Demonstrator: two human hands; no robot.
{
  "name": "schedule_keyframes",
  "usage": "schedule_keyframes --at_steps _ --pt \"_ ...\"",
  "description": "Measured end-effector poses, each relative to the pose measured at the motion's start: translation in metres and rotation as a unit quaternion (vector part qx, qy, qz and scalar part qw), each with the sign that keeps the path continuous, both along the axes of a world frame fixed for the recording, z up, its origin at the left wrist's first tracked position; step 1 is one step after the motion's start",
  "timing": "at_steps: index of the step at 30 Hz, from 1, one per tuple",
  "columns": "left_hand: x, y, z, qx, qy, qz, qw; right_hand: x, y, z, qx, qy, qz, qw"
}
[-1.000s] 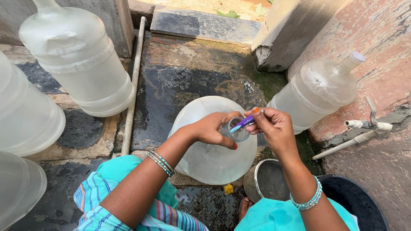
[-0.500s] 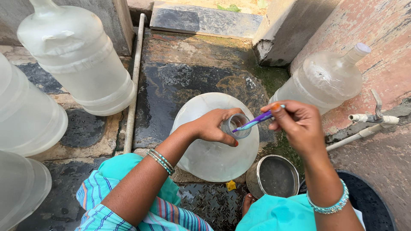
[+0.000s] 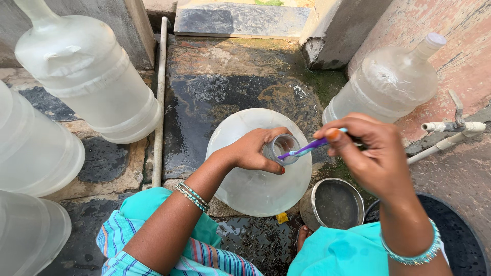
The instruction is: The person cleans the inside of a large plastic water jug using a toothbrush and water. They scrub the interior walls and neck of the jug, rinse it, and then place the toothbrush inside the jug.
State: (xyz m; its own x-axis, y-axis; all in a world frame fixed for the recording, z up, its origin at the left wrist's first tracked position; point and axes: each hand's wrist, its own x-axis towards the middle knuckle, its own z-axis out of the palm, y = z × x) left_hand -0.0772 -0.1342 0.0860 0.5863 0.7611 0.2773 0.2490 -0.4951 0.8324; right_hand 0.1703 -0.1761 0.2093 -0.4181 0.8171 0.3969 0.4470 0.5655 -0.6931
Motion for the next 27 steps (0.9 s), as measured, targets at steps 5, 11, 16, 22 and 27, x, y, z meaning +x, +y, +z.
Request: schedule_keyframes --at_steps 5,11,16,22,27 --pt "0.000 -0.007 0.003 -0.030 -0.008 -0.002 1.000 -0.039 0.029 -0.034 -0.041 -0.051 0.027 0.997" --pt "-0.002 -0.004 0.001 0.010 -0.004 -0.012 1.000 -0.009 -0.006 0.015 0.040 0.025 0.041 0.998" --pt "-0.003 -0.005 0.000 -0.014 -0.006 -0.006 1.000 -0.020 -0.004 0.000 -0.003 0.014 0.035 0.999" --pt "-0.002 -0.010 0.003 -0.043 -0.010 -0.004 0.999 -0.051 0.027 -0.041 -0.041 -0.050 0.068 0.996" --pt "-0.003 -0.009 0.005 -0.024 -0.011 -0.011 1.000 -0.023 -0.008 0.006 0.006 0.053 0.069 0.996"
